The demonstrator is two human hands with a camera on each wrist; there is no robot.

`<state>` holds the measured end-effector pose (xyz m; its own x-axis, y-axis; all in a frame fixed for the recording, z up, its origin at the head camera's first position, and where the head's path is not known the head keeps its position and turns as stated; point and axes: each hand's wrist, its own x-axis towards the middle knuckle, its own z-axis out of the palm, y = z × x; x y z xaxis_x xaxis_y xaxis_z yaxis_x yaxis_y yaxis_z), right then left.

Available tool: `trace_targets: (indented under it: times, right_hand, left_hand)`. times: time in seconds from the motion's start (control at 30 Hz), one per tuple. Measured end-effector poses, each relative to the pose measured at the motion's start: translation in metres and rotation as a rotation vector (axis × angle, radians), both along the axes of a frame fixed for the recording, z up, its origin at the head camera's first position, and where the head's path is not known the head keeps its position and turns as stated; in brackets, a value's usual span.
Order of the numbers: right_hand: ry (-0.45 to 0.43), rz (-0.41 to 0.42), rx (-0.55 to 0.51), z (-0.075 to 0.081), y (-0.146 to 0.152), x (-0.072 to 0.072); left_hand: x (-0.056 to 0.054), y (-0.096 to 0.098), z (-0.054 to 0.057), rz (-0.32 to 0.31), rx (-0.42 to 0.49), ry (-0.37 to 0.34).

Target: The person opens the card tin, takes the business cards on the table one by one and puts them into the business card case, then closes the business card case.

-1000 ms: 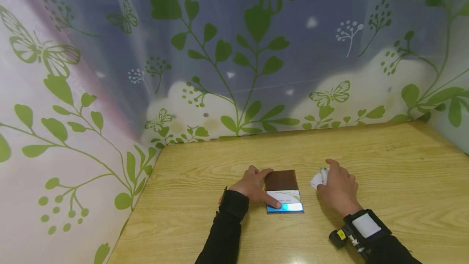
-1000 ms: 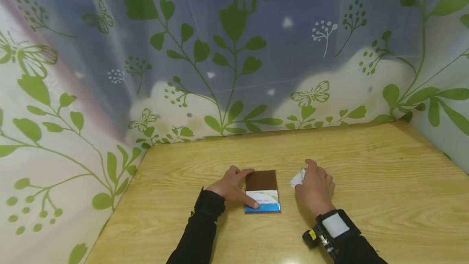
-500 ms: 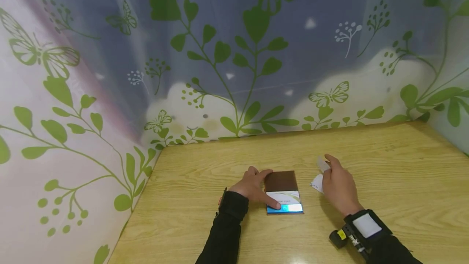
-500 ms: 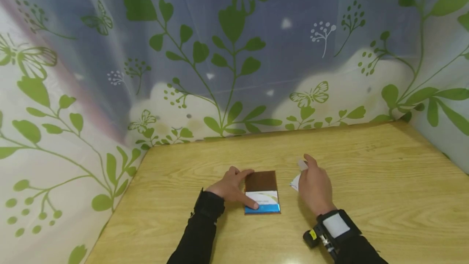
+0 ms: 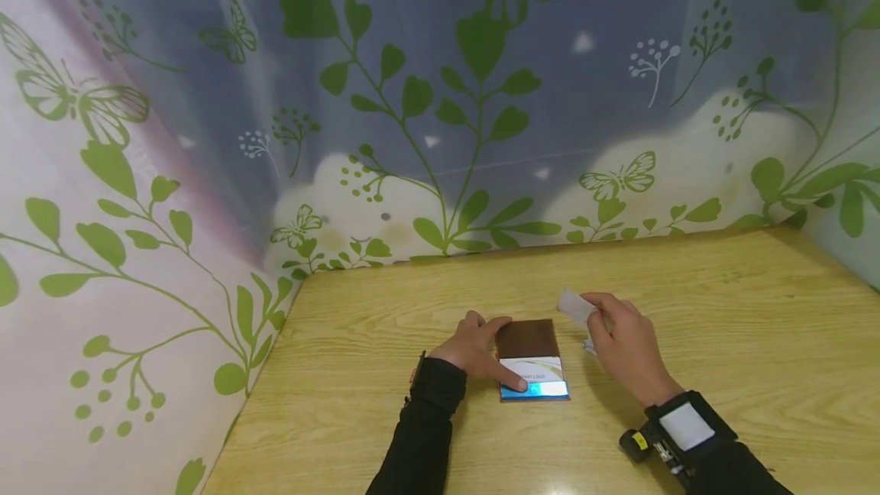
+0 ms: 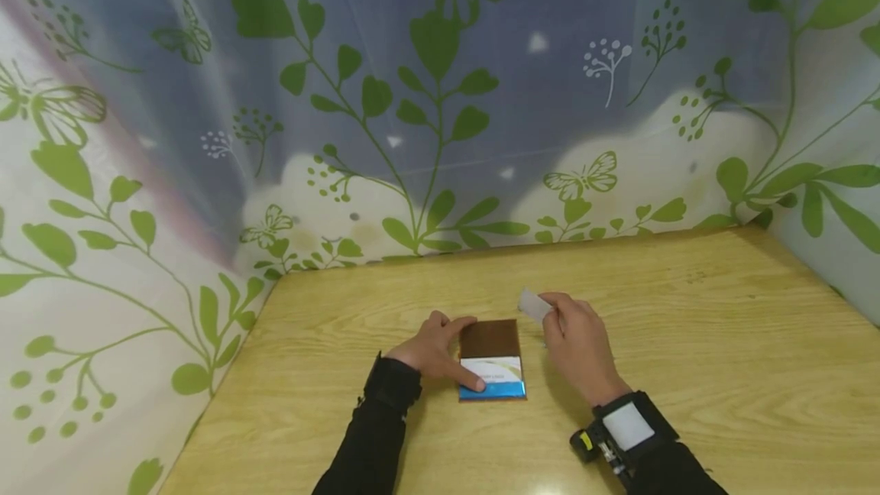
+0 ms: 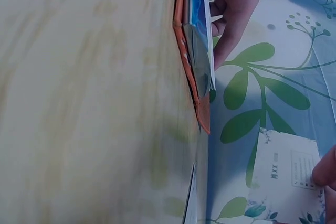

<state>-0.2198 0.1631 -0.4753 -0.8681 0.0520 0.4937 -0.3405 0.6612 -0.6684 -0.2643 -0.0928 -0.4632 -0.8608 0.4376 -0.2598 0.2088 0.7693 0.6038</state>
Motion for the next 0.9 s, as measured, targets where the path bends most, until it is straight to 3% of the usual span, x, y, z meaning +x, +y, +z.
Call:
trace_targets:
  times: [0.2,0.43,0.67,0.9]
  right_hand:
    - [-0.061,0.028,-0.038,0.003,-0.001,0.002]
    - [0.021,0.047,0.04,0.007,0.001,0.0]
    - [-0.045,0.274,0.2,0.017,-0.005,-0.006]
    - [-0.115,0.408,0.192,0.033,-0.013,-0.013]
  left_hand:
    - [-0.001,-0.003,0.0,0.003,0.004,0.0]
    - [-0.002,-0.001,-0.002,-0.005,-0.008,0.006]
    - [-0.003,0.0,-0.002,-0.001,-0.053,0.032]
    - [-0.003,0.001,-0.001,0.0,-0.043,0.023]
